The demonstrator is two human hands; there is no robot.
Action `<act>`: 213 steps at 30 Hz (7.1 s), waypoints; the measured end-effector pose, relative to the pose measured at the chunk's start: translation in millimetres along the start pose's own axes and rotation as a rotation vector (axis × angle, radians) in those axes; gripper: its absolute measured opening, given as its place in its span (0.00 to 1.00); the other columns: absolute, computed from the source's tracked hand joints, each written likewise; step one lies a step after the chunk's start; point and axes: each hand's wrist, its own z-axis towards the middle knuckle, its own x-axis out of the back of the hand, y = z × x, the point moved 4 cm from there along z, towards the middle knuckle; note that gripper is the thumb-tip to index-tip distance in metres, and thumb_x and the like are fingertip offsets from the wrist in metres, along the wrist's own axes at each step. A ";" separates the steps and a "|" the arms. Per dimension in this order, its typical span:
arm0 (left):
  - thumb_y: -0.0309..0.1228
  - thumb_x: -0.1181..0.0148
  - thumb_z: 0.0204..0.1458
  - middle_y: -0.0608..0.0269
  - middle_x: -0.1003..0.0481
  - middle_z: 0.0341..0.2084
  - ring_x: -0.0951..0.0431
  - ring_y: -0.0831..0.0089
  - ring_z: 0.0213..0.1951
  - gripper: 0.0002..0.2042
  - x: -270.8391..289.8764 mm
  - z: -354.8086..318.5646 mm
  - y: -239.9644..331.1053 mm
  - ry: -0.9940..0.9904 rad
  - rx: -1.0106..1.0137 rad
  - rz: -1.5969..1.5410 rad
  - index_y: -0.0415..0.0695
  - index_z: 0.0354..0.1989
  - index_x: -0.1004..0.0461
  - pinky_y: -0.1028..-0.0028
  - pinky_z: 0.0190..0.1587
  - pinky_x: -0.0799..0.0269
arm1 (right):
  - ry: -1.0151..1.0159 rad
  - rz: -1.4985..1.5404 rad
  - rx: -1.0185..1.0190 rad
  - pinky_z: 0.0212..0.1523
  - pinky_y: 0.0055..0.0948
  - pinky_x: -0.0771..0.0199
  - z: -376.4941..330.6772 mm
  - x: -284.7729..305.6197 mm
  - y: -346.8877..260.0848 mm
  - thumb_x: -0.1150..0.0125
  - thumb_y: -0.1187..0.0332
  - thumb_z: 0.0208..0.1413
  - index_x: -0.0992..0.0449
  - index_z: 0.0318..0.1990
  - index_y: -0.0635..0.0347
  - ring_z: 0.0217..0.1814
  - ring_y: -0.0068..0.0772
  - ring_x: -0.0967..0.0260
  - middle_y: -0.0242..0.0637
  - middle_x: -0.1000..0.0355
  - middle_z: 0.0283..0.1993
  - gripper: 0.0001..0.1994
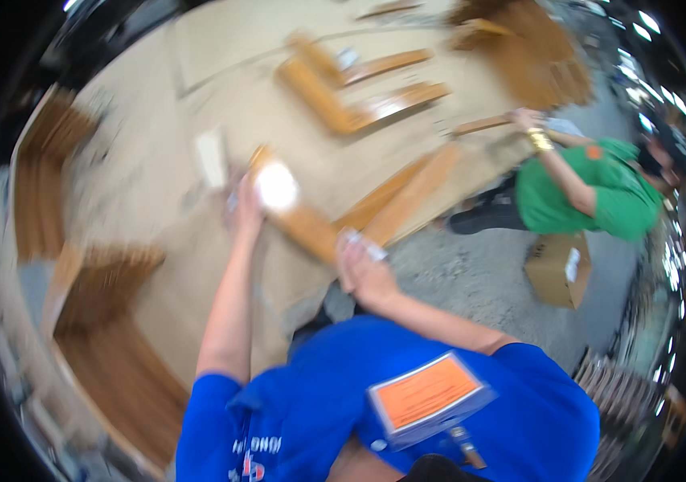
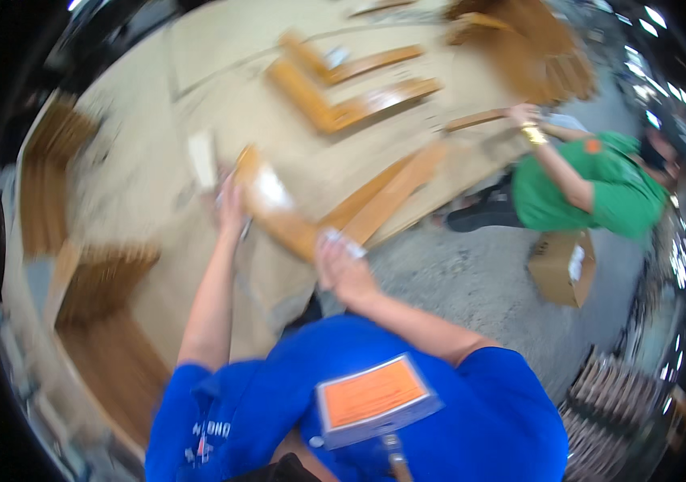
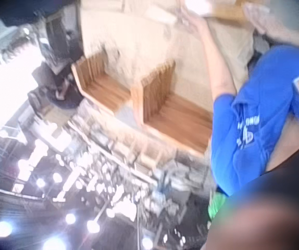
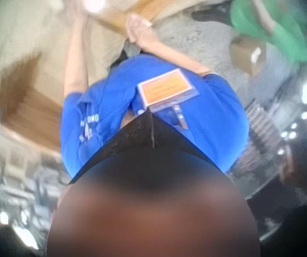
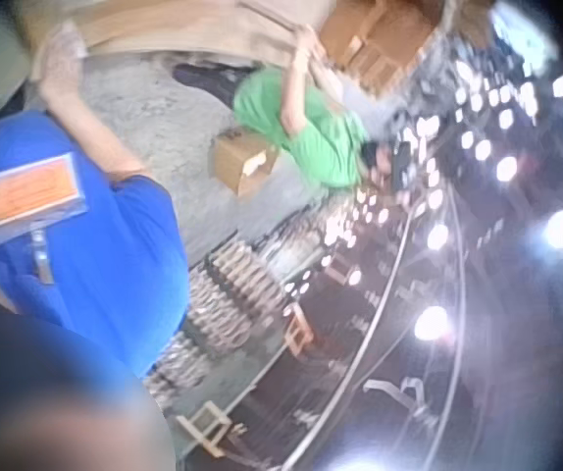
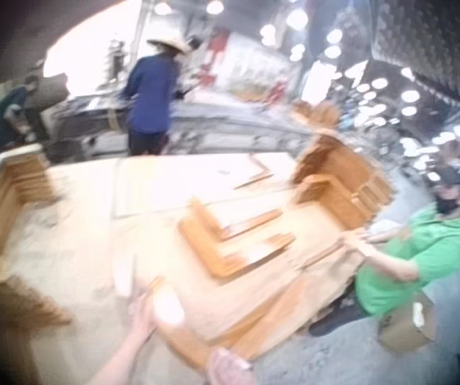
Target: The person wipes multiple L-shaped wooden parts with a white cloth on a workbench. They handle each piece one at a time, wiping both sides and edges, then place the cleaned parts into a stack. The process is repeated for several pieces.
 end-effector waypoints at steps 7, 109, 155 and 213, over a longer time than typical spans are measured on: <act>0.33 0.62 0.65 0.50 0.47 0.66 0.49 0.59 0.67 0.21 -1.5 14.2 1.9 -0.057 -0.077 -0.547 0.38 0.64 0.45 0.63 0.68 0.54 | 0.262 0.498 0.035 0.70 0.40 0.54 27.8 -10.5 -2.0 0.61 0.68 0.58 0.56 0.70 0.66 0.77 0.44 0.66 0.45 0.61 0.75 0.31; 0.47 0.33 0.41 0.51 0.33 0.48 0.34 0.53 0.52 0.40 -87.8 -148.3 266.6 -0.133 -0.428 0.460 0.46 0.63 0.41 0.58 0.54 0.36 | 0.521 1.138 0.460 0.73 0.38 0.67 53.8 54.2 219.8 0.56 0.68 0.62 0.50 0.69 0.64 0.77 0.48 0.69 0.48 0.58 0.74 0.28; 0.40 0.40 0.49 0.57 0.25 0.34 0.30 0.56 0.46 0.13 -48.9 -70.6 245.9 0.190 -0.486 0.364 0.43 0.24 0.22 0.50 0.63 0.48 | 0.432 0.508 0.698 0.70 0.38 0.52 -31.2 -69.3 150.8 0.53 0.69 0.53 0.46 0.68 0.58 0.74 0.38 0.54 0.35 0.48 0.71 0.31; 0.40 0.54 0.52 0.58 0.22 0.30 0.30 0.61 0.48 0.19 -66.5 -77.3 228.7 -0.191 -0.206 0.533 0.41 0.26 0.19 0.53 0.68 0.55 | 0.431 0.366 0.712 0.66 0.39 0.44 -45.4 -70.6 175.0 0.57 0.72 0.55 0.39 0.65 0.52 0.75 0.38 0.56 0.34 0.45 0.70 0.27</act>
